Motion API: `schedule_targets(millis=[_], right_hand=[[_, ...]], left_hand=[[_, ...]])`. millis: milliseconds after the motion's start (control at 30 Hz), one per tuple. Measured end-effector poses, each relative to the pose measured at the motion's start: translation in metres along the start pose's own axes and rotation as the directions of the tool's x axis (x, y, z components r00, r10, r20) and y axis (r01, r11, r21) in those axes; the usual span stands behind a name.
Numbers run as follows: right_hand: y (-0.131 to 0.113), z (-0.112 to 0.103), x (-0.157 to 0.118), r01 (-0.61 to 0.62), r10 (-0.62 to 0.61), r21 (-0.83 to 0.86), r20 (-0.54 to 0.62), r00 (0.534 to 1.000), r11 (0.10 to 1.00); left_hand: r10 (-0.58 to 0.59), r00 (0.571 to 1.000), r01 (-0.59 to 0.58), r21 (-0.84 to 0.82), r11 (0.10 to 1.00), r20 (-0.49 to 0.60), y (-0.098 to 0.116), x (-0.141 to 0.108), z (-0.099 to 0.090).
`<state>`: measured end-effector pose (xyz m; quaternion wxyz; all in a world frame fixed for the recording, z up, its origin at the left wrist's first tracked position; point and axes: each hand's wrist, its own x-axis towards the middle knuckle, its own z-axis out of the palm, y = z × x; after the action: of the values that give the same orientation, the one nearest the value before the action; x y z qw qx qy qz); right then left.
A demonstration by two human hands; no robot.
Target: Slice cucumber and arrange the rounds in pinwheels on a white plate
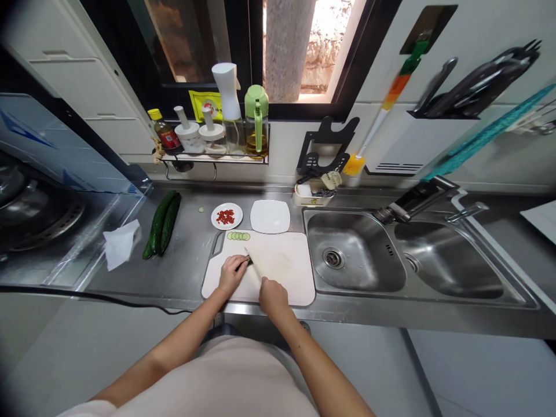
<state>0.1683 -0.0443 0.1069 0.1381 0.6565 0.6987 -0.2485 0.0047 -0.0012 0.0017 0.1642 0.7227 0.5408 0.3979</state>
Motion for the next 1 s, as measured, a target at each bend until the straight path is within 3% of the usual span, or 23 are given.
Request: schedule_targets(millis=[433,767,1000], right_hand=[[-0.007,-0.003,0.017,0.024,-0.024,0.003,-0.025,0.999,1.0],[0.003,0.009,0.004,0.019,-0.019,0.001,-0.008,1.0,1.0],[-0.003,0.003,0.012,0.006,-0.006,-0.001,0.013,1.0,1.0]], left_hand=[[0.029,1.0,-0.029,-0.004,1.0,-0.003,0.0,0.001,0.0],[0.017,1.0,-0.017,-0.008,1.0,-0.006,-0.001,0.0,0.001],[0.025,1.0,-0.026,-0.007,1.0,-0.018,-0.004,0.0,0.003]])
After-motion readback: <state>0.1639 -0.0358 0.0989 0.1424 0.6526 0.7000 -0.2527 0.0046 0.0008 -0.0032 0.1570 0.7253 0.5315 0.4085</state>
